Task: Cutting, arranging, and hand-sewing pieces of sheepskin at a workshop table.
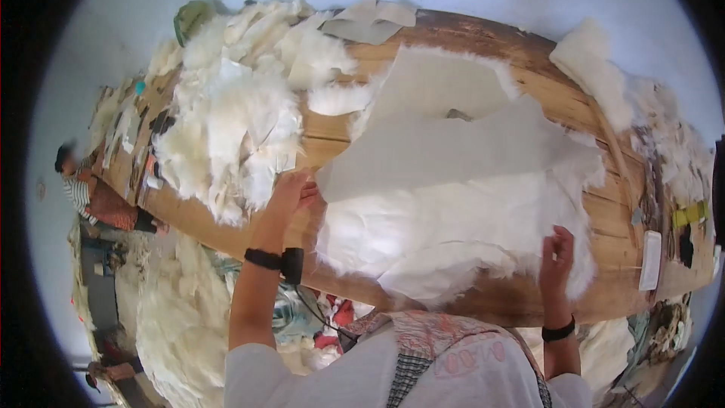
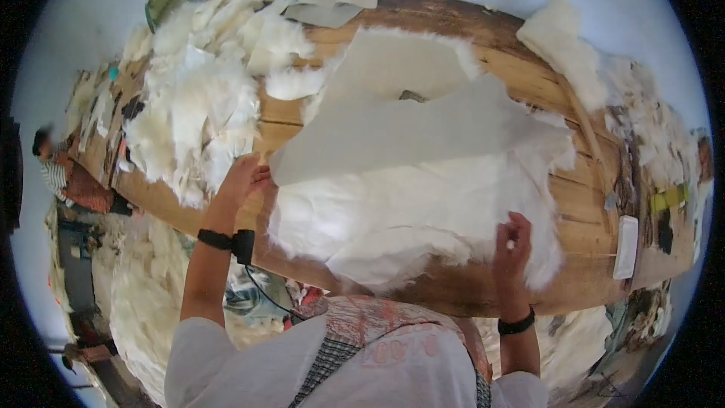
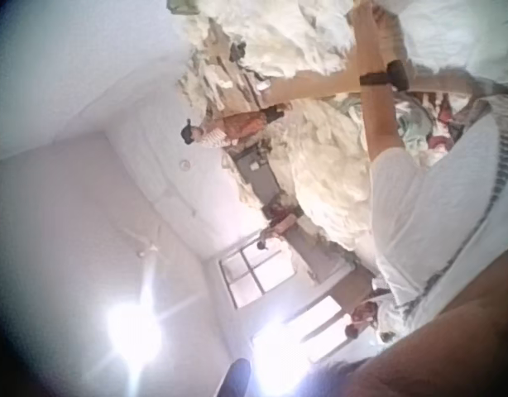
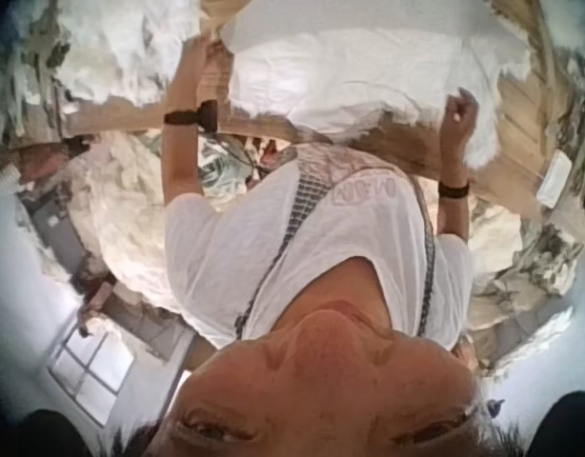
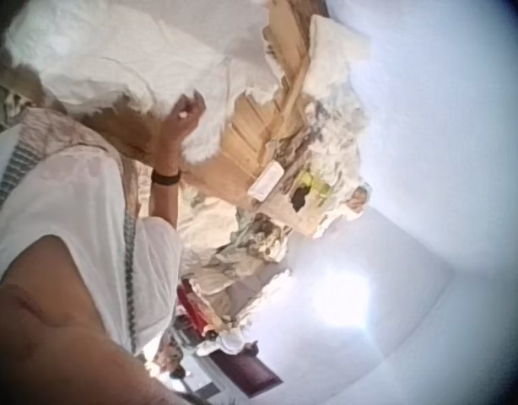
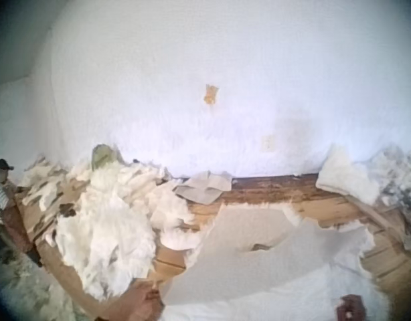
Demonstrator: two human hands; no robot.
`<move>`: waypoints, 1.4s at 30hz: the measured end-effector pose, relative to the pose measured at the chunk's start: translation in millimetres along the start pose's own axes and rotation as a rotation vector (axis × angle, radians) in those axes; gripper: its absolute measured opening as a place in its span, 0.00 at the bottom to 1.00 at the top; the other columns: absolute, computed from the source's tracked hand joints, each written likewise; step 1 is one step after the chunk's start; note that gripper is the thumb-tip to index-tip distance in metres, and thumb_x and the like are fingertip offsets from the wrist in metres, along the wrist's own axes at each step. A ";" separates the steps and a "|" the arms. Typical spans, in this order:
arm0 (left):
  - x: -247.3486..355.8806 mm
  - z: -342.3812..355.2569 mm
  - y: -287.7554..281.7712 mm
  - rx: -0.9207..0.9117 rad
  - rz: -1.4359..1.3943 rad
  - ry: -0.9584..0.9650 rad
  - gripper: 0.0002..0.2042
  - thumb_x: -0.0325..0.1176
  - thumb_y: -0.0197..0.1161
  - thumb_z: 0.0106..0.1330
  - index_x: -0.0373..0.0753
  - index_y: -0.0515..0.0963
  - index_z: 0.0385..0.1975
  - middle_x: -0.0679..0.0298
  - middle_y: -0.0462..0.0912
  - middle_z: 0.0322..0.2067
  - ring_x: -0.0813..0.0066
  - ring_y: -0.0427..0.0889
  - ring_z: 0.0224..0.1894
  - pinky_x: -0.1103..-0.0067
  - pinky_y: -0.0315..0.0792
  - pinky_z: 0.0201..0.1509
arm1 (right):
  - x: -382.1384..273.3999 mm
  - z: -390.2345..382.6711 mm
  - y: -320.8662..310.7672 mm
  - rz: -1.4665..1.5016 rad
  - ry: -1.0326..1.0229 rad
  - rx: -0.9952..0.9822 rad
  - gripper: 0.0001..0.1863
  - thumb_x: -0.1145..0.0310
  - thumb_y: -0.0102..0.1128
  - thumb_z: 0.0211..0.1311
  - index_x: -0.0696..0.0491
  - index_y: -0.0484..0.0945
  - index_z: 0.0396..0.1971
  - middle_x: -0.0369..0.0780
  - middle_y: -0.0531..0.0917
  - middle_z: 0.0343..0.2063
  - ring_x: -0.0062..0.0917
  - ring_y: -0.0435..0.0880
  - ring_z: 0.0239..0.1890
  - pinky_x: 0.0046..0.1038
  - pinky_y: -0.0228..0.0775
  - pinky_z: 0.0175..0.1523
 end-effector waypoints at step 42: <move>3.2 -152.4 103.0 -0.107 1.182 0.756 0.14 0.22 0.56 0.49 0.36 0.75 0.38 0.53 0.75 0.38 0.51 0.73 0.45 0.64 0.68 0.49 | 175.0 5.3 -450.7 -1.024 0.280 0.473 0.08 0.65 0.50 0.62 0.48 0.76 0.37 0.47 0.81 0.32 0.45 0.79 0.38 0.43 0.69 0.39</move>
Point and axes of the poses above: each hand's wrist, its own z-axis towards the middle knuckle, its own y-axis out of the palm, x = y × z, the point moved 10 cm from there along z, towards the middle knuckle
